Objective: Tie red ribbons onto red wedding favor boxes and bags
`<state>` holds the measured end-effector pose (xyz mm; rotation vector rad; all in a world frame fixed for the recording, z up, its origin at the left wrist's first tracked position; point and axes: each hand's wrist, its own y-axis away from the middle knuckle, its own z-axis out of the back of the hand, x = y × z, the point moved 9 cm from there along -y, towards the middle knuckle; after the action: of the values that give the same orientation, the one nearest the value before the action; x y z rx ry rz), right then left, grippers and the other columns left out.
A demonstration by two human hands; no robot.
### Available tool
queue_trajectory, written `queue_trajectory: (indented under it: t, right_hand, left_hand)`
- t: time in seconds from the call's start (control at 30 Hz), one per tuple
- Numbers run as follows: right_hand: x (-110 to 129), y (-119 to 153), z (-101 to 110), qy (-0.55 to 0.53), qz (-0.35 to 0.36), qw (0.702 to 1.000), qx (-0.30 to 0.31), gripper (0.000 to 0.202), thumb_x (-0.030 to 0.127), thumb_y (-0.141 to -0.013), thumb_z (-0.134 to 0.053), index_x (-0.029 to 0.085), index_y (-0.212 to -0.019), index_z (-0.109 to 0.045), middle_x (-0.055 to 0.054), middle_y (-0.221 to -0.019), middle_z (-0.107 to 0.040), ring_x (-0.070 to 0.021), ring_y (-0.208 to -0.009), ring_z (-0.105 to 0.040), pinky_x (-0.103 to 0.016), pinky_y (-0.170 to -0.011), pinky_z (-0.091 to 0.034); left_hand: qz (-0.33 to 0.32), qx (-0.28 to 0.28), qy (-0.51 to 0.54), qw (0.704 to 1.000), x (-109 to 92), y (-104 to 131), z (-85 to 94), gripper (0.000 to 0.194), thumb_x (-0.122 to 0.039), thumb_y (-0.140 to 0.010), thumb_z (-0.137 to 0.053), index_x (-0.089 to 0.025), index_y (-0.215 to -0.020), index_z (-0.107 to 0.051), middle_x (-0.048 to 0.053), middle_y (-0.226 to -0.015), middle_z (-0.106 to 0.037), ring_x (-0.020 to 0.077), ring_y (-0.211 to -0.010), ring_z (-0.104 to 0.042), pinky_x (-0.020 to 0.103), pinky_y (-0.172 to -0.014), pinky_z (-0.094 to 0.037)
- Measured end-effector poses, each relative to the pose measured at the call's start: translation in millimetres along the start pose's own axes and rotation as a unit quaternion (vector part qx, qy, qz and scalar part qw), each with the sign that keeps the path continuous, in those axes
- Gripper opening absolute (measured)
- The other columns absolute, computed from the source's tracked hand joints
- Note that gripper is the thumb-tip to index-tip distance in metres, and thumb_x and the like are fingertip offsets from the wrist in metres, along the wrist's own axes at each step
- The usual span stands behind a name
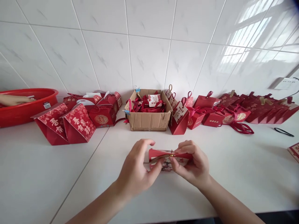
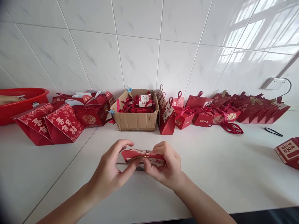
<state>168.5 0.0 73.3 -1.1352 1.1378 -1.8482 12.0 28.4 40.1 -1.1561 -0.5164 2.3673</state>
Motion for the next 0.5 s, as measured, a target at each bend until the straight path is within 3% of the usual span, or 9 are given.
queue_trajectory:
  t: [0.07, 0.13, 0.27, 0.4, 0.5]
  right_hand:
    - [-1, -1, 5, 0.007, -0.003, 1.0, -0.018, 0.022, 0.011, -0.076, -0.067, 0.021, -0.089, -0.052, -0.001, -0.071, -0.055, -0.0151, -0.062, -0.057, -0.027, -0.051, -0.049]
    - [-4, -2, 10, 0.007, -0.019, 0.999, -0.036, 0.021, 0.011, -0.076, -0.066, 0.021, -0.088, -0.052, 0.0, -0.071, -0.054, -0.0149, -0.062, -0.057, -0.026, -0.05, -0.048]
    - [-7, -3, 15, -0.01, -0.035, 0.998, -0.049, 0.022, 0.01, -0.076, -0.066, 0.021, -0.087, -0.051, -0.001, -0.072, -0.054, -0.0136, -0.062, -0.055, -0.025, -0.05, -0.046]
    - [-4, -4, 14, -0.019, -0.025, 0.999, -0.039, 0.022, 0.008, -0.075, -0.065, 0.021, -0.087, -0.051, -0.001, -0.073, -0.052, -0.013, -0.061, -0.053, -0.024, -0.048, -0.045]
    - [3, -2, 9, -0.033, -0.003, 0.999, -0.017, 0.023, 0.008, -0.075, -0.064, 0.021, -0.089, -0.051, -0.001, -0.074, -0.051, -0.0134, -0.06, -0.051, -0.026, -0.048, -0.045]
  left_hand:
    - [0.058, 0.033, 0.002, 0.998, 12, 3, 1.6, 0.032, -0.031, -0.085, -0.058, -0.02, -0.113, -0.048, 0.008, -0.106, -0.065, 0.0207, -0.094, -0.064, 0.035, -0.084, -0.052]
    - [0.086, 0.07, 0.014, 0.994, 19, 9, 0.5, 0.018, -0.033, -0.09, -0.053, -0.019, -0.102, -0.054, 0.005, -0.094, -0.067, 0.0176, -0.085, -0.064, 0.03, -0.079, -0.053]
    - [0.07, 0.083, -0.001, 0.994, 19, 19, 11.3, 0.02, -0.03, -0.089, -0.055, -0.019, -0.076, -0.064, 0.0, -0.069, -0.066, 0.0125, -0.063, -0.061, 0.021, -0.059, -0.049]
    - [0.011, 0.014, -0.001, 1.0, 2, 22, 44.8, 0.008, -0.021, -0.083, -0.065, -0.023, -0.08, -0.072, -0.002, -0.077, -0.073, 0.0129, -0.072, -0.068, 0.017, -0.062, -0.053]
    - [-0.039, -0.074, -0.019, 0.996, -21, 19, 77.6, 0.018, -0.016, -0.079, -0.069, -0.029, -0.09, -0.075, -0.003, -0.089, -0.076, 0.0131, -0.082, -0.07, 0.017, -0.07, -0.055]
